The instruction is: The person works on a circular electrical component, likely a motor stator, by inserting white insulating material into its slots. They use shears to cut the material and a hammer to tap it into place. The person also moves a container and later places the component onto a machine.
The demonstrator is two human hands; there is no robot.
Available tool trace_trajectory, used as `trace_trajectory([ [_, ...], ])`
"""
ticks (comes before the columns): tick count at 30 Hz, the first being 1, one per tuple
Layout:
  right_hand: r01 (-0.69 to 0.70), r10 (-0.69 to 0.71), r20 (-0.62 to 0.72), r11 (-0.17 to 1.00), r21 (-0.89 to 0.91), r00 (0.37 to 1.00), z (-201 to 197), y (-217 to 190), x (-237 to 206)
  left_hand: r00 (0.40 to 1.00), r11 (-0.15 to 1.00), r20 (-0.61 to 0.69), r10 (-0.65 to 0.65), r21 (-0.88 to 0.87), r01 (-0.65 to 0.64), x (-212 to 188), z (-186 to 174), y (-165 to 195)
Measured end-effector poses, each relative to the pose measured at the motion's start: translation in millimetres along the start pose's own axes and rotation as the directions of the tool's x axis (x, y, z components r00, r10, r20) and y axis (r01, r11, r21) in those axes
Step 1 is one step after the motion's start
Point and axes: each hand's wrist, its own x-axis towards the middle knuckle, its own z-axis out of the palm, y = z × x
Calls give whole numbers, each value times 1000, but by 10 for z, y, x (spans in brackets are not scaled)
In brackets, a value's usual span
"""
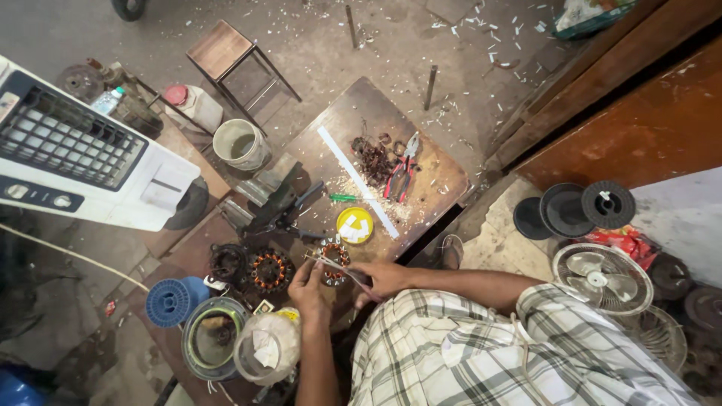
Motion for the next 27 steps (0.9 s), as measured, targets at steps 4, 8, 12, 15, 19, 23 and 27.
trace_trajectory([
  [4,-24,24,-26,1000,17,999,53,32,112,990,989,40,-135,-62,137,-17,29,95],
  [8,-52,53,28,998,-31,998,124,123,224,998,979,47,33,198,-42,-41,-70,76],
  [12,22,-34,-97,992,-122,995,144,83,270,996,997,-43,73,11,-73,-20,-33,47],
  [15,-123,114,-63,979,-164,992,115,-69,247,994,974,41,102,-208,-91,-46,5,95],
  [19,57,-75,-92,982,-182,993,69,-222,246,996,983,6,88,-164,-86,-84,25,172],
  [23,69,-89,-87,976,-205,992,42,-290,249,997,987,14,82,-139,-79,-104,27,227],
  [27,-10,-1,-56,979,-203,998,12,-346,228,993,983,55,104,-156,-94,-98,31,236],
])
